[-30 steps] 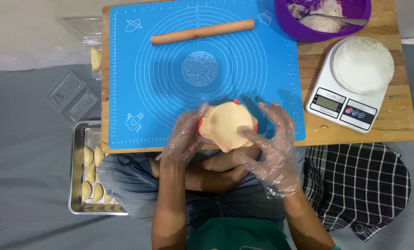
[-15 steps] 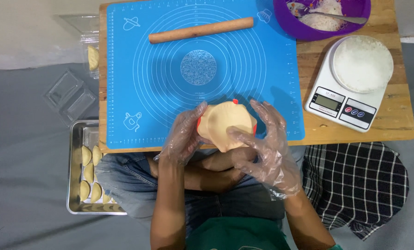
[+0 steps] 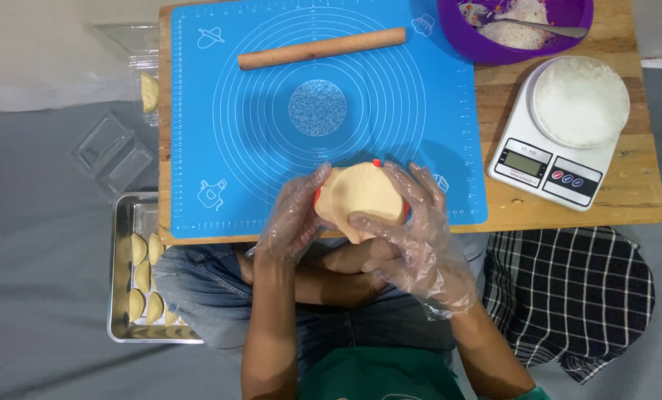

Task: The person rolls out dough with a wooden rolling pin on a silicone mat, places the dough into a red pastry mold, adds a spoonful of filling from a bowl, and presses the mold closed to seal the pastry.

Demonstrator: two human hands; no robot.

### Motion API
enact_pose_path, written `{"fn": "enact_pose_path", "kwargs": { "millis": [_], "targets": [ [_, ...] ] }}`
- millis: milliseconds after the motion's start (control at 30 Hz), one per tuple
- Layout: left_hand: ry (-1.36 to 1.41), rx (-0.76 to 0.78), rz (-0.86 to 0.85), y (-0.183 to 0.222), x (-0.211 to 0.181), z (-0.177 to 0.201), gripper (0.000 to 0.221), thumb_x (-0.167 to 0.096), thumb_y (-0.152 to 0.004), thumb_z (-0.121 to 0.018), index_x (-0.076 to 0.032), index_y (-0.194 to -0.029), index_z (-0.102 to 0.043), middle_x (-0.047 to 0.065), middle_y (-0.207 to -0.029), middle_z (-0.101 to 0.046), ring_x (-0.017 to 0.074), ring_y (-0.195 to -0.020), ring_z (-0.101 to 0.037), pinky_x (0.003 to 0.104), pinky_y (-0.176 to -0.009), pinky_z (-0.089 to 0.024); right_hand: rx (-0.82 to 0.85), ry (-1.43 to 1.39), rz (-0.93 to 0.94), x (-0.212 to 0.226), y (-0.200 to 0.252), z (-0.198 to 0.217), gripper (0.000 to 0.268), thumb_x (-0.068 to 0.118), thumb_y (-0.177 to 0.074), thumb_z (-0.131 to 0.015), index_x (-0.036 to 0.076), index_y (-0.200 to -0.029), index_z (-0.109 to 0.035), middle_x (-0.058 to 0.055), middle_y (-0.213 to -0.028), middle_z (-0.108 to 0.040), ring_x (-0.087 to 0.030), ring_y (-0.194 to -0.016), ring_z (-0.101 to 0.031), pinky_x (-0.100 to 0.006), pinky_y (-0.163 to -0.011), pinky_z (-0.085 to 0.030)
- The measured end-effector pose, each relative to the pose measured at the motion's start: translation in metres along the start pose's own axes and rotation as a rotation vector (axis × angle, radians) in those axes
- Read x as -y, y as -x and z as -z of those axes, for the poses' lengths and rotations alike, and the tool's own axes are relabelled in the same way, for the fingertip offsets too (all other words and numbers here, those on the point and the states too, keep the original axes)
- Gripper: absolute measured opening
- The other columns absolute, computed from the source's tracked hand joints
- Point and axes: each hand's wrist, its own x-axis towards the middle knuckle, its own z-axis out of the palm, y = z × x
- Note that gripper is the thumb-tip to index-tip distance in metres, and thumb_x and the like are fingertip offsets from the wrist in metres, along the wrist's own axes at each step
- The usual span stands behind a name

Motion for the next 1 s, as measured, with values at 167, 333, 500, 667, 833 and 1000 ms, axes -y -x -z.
{"fn": "enact_pose_path", "kwargs": {
  "millis": [167,333,500,667,833,1000],
  "targets": [
    [-0.043,-0.001,-0.029,0.001,0.000,0.000,0.041,-0.040,-0.098,-0.064,-0.004,-0.081,-0.073,-0.005,-0.054,-0.052,0.0058,-0.047,-0.047,0.021,-0.042,-0.041,-0.084,0.053,-0.002,-0.001,0.001,-0.003,0.057,0.062,-0.104,-0.035,0.027,-0.143,-0.055,-0.028,-0.161,-0.033,-0.046,-0.152,-0.038,-0.067,-0.128,-0.027],
    [-0.043,0.000,-0.033,0.002,-0.002,-0.001,0.040,-0.040,-0.097,-0.066,-0.007,-0.074,-0.069,-0.004,-0.056,-0.052,0.0063,-0.051,-0.048,0.022,-0.046,-0.044,-0.078,0.061,0.029,-0.003,-0.004,-0.006,0.046,0.050,-0.104,-0.044,0.021,-0.136,-0.059,-0.035,-0.153,-0.039,-0.046,-0.149,-0.040,-0.067,-0.126,-0.025],
    [0.004,-0.001,-0.017,0.001,-0.001,0.000,0.039,-0.038,-0.096,-0.067,-0.001,-0.086,-0.074,0.002,-0.067,-0.066,0.0122,-0.061,-0.064,0.030,-0.053,-0.059,-0.037,0.059,0.035,-0.007,-0.003,-0.009,0.052,0.059,-0.106,-0.036,0.030,-0.146,-0.052,-0.034,-0.158,-0.036,-0.046,-0.152,-0.038,-0.067,-0.128,-0.022],
    [0.048,0.034,-0.048,-0.001,0.002,0.002,0.036,-0.035,-0.098,-0.067,-0.003,-0.084,-0.074,0.001,-0.069,-0.067,0.0110,-0.062,-0.064,0.028,-0.054,-0.057,-0.020,0.094,0.005,-0.005,-0.006,-0.008,0.055,0.058,-0.105,-0.037,0.023,-0.144,-0.052,-0.035,-0.160,-0.029,-0.052,-0.152,-0.032,-0.070,-0.126,-0.023],
    [-0.001,0.019,-0.018,0.001,-0.001,-0.001,0.042,-0.040,-0.096,-0.067,0.002,-0.090,-0.076,0.006,-0.073,-0.071,0.0155,-0.066,-0.068,0.032,-0.058,-0.061,0.025,0.068,-0.031,0.000,-0.016,-0.003,0.061,0.058,-0.103,-0.035,0.015,-0.131,-0.067,-0.035,-0.156,-0.033,-0.048,-0.149,-0.032,-0.067,-0.125,-0.020],
    [0.023,0.023,-0.036,0.000,0.003,0.002,0.037,-0.036,-0.098,-0.067,-0.001,-0.088,-0.075,0.004,-0.071,-0.070,0.0131,-0.064,-0.068,0.031,-0.055,-0.061,0.012,0.079,-0.004,-0.003,-0.012,-0.007,0.060,0.058,-0.106,-0.032,0.021,-0.148,-0.052,-0.031,-0.163,-0.026,-0.047,-0.155,-0.029,-0.067,-0.128,-0.021]
  ]
}}
